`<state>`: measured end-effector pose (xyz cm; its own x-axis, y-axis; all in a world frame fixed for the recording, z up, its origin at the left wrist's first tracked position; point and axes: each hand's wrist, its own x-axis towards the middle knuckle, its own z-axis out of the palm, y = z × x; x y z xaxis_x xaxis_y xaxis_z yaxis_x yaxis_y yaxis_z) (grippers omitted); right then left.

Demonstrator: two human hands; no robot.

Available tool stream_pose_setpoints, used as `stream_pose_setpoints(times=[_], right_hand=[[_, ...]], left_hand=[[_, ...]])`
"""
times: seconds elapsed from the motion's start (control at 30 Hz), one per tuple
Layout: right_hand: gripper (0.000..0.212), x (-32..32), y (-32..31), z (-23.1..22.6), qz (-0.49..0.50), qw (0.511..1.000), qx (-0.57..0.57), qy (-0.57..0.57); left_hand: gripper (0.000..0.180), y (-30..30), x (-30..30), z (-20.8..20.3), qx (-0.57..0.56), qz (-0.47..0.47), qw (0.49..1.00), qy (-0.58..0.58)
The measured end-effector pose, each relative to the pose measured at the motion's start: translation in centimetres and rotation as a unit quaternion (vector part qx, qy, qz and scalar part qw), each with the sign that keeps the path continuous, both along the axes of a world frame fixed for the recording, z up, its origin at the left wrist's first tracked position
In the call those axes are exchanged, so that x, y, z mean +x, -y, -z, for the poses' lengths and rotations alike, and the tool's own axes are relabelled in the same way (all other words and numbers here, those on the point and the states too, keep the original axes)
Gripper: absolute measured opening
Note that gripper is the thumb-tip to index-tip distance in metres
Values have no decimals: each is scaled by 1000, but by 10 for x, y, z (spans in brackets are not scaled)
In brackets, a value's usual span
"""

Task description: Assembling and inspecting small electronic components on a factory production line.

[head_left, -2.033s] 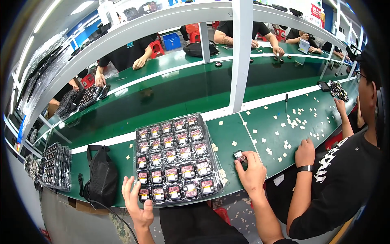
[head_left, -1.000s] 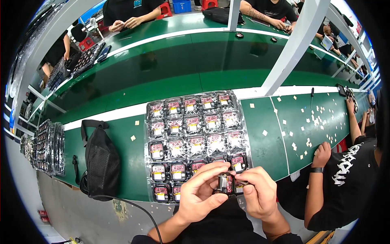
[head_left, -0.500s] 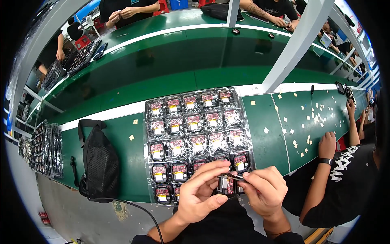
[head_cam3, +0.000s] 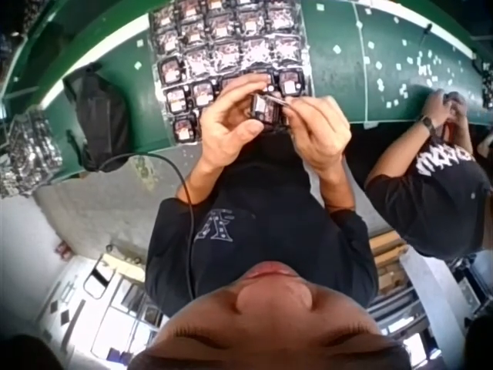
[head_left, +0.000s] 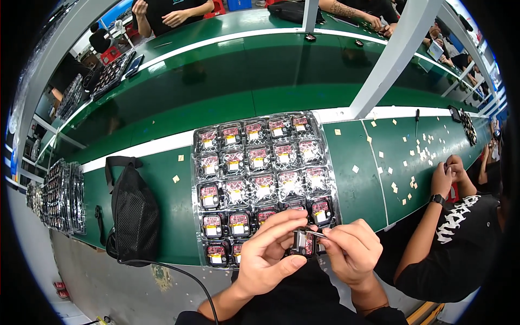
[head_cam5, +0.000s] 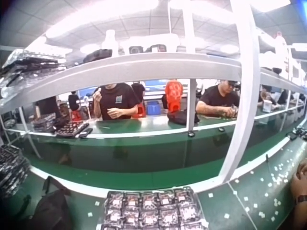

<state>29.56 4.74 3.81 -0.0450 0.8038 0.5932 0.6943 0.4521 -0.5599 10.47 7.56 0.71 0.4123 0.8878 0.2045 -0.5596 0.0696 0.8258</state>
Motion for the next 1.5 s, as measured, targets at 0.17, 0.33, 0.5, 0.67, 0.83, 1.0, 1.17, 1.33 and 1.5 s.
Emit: stream_pose_setpoints(times=[0.17,0.33,0.5,0.67,0.83,1.0,1.17,1.33,1.5], right_hand=[[20,4,1,-2,-1,1000,-5,15],[21,5,3,-5,1,999,-10,33],[21,2,3,-4,4,999,-2,37],[25,-2,3,4,13,996,42,81],[20,-6,2,2,-1,995,35,90],[24,3,-4,4,22,1000,19,-4],[15,20,-9,21,113,989,-17,-89],[14,40,-13,74,151,957,-89,-229],[14,49,-1,93,171,931,-130,-295]], left_hand=[[56,1,2,-1,7,-9,1000,-4],[56,2,3,-4,15,-19,999,-26],[56,3,0,-6,11,-15,999,-42],[55,3,-1,-10,3,-21,999,-49],[53,4,-6,-15,-23,-16,998,-53],[52,0,-27,-19,2,-57,997,-55],[50,-21,-54,-25,108,-243,918,-295],[32,-39,-53,-29,229,-308,763,-520],[24,-38,-45,-22,276,-310,668,-618]])
